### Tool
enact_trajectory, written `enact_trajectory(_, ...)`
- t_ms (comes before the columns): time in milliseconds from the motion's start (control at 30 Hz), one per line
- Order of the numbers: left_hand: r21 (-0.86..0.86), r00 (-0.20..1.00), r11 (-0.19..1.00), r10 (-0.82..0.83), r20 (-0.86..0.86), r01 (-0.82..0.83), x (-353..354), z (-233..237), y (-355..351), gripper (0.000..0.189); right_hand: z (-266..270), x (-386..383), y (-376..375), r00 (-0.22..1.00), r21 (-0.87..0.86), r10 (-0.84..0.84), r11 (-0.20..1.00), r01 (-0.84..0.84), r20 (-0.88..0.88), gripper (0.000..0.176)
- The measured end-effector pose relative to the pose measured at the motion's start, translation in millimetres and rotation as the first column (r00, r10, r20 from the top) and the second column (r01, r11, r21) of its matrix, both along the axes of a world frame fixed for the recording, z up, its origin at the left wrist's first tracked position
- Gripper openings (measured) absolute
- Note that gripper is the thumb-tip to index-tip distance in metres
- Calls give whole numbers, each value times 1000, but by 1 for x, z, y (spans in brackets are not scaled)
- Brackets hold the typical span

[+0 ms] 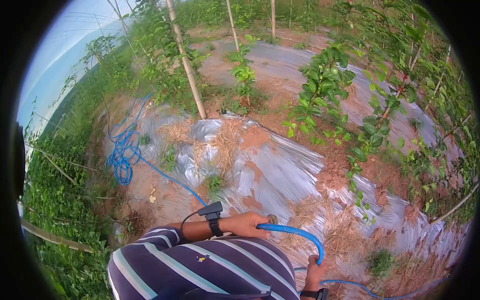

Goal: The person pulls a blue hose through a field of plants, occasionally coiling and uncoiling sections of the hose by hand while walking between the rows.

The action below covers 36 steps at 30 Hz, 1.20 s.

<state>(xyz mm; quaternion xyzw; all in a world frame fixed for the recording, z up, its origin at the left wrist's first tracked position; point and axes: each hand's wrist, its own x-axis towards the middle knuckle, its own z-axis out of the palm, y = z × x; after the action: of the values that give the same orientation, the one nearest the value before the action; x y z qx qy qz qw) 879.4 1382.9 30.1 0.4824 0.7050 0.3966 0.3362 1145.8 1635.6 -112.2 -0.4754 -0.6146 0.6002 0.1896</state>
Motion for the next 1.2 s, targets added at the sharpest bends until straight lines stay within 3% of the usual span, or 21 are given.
enact_trajectory(233, 22, 986, 991, 126, 107, -129, -3, -17, -26, 32, 9, -22, -30, 981, -31, 155, 988, -153, 115, 6)
enact_trajectory(333, 50, 976, 982, 176, 131, -184, -7, -17, -33, 34, -16, -28, -23, 967, -29, 244, 970, -242, 76, 8)
enact_trajectory(400, 22, 984, 985, 171, 44, -172, -11, -20, -38, 36, -21, -29, -24, 951, -37, 302, 953, -300, 67, 9)
enact_trajectory(500, 21, 979, 979, 201, 16, -201, -12, -29, -43, 36, -3, -37, -30, 964, -102, 249, 965, -240, 92, 10)
enact_trajectory(600, 13, 971, 971, 237, 13, -237, -10, -33, -44, 36, -5, -38, -29, 962, -51, 252, 967, -248, 106, 10)
enact_trajectory(633, 16, 984, 984, 178, 21, -179, -10, -32, -45, 36, -7, -35, -29, 961, -39, 255, 967, -252, 105, 10)
enact_trajectory(767, -96, 974, 980, 188, 129, -177, -15, -25, -42, 33, -34, -22, -27, 973, -44, 190, 982, -185, 135, 11)
enact_trajectory(833, -119, 938, 971, 231, 259, -206, -9, -4, -36, 28, -36, -18, -29, 976, 33, 182, 982, -187, 119, 12)
enact_trajectory(900, -160, 958, 976, 182, 222, -148, -14, -30, -35, 26, -35, -14, -31, 977, 61, 166, 983, -176, 137, 16)
enact_trajectory(1000, -178, 984, 984, 50, 172, -19, -15, -33, -26, 25, -17, -10, -37, 968, 104, 120, 984, -146, 221, 16)
enact_trajectory(1067, -224, 981, 972, 111, 160, -74, -13, -32, -20, 23, -14, -2, -43, 970, 116, 64, 989, -93, 233, 16)
enact_trajectory(1200, -181, 968, 983, 84, 236, -42, -6, -26, -9, 22, -19, 13, -47, 977, 138, 55, 987, -85, 207, 15)
